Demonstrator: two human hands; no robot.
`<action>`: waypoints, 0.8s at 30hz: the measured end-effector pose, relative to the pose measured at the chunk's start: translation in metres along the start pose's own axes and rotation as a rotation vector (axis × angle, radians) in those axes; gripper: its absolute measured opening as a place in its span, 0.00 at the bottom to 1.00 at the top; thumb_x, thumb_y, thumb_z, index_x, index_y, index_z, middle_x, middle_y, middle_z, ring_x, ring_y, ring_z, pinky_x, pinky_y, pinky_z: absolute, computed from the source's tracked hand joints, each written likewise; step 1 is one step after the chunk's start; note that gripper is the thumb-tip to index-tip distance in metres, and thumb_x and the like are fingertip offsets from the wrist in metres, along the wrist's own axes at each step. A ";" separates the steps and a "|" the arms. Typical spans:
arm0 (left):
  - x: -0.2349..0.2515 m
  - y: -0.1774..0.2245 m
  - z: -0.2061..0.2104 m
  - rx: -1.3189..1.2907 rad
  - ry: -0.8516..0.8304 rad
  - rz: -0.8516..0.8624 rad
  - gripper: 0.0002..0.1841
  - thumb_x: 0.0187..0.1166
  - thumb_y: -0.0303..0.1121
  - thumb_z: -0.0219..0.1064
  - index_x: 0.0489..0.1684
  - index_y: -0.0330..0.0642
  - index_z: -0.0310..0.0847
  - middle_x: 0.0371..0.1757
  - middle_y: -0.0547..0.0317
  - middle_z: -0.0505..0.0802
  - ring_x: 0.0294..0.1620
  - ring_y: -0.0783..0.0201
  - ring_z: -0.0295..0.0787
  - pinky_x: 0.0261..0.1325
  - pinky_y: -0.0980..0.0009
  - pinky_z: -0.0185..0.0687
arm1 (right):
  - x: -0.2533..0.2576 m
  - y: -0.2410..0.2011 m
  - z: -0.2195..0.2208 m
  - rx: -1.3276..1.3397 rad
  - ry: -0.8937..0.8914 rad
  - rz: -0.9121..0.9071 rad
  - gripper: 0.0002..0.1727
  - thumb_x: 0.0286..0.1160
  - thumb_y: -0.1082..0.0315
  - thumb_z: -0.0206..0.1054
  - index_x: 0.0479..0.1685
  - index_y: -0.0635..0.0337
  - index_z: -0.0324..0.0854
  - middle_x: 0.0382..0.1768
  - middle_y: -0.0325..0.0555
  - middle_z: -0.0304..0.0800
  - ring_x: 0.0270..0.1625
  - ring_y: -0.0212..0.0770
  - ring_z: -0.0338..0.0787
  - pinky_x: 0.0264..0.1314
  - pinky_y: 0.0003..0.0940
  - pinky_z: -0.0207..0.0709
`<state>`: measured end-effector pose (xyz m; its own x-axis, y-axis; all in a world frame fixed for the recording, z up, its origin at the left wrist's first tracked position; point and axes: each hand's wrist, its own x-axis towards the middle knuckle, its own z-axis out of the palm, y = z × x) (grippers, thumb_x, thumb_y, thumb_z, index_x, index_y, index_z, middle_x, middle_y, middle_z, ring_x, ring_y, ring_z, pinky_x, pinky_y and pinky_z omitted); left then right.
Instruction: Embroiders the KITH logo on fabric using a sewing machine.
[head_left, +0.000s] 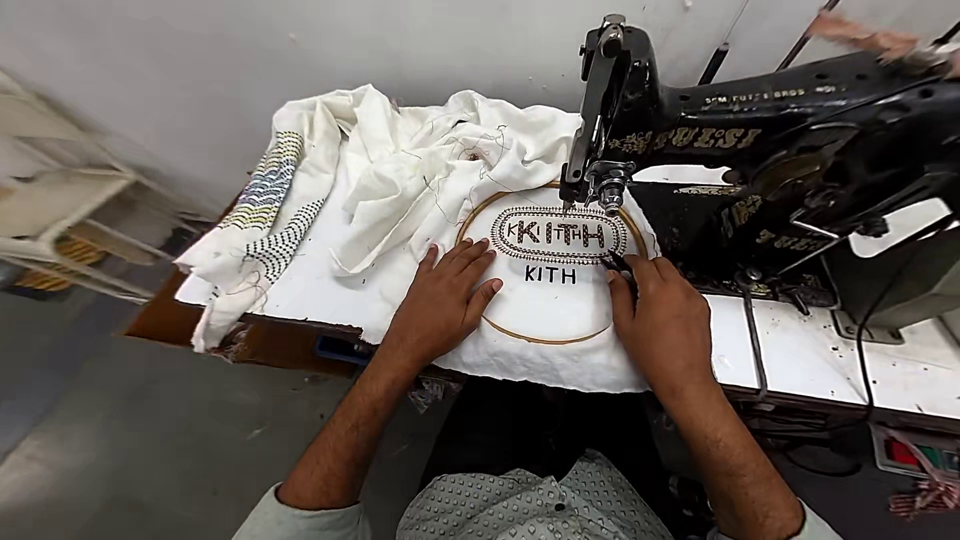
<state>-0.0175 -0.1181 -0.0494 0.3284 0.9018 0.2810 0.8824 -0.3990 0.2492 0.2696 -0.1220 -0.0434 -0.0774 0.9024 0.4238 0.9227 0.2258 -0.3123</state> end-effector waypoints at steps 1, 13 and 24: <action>0.000 0.000 0.001 0.001 0.002 -0.005 0.32 0.93 0.57 0.40 0.83 0.50 0.76 0.87 0.63 0.76 0.92 0.59 0.62 0.92 0.37 0.45 | 0.000 0.000 0.000 0.004 -0.003 0.002 0.21 0.91 0.56 0.57 0.59 0.67 0.85 0.45 0.60 0.87 0.46 0.61 0.91 0.43 0.57 0.84; 0.001 0.061 -0.007 -0.343 -0.108 0.382 0.32 0.92 0.58 0.46 0.65 0.45 0.90 0.69 0.64 0.92 0.79 0.66 0.81 0.95 0.39 0.46 | 0.002 -0.001 0.001 0.022 0.025 -0.004 0.20 0.89 0.57 0.58 0.56 0.67 0.86 0.43 0.61 0.88 0.45 0.61 0.91 0.42 0.57 0.84; -0.006 0.050 0.002 -0.088 -0.100 0.321 0.40 0.89 0.66 0.38 0.80 0.43 0.78 0.84 0.58 0.79 0.91 0.55 0.65 0.92 0.30 0.39 | 0.002 -0.001 0.002 0.001 0.022 0.000 0.21 0.90 0.57 0.58 0.58 0.67 0.86 0.44 0.61 0.88 0.45 0.61 0.91 0.42 0.55 0.84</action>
<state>0.0250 -0.1429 -0.0404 0.6193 0.7383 0.2672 0.6980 -0.6735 0.2433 0.2675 -0.1200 -0.0440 -0.0692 0.8941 0.4425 0.9222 0.2265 -0.3134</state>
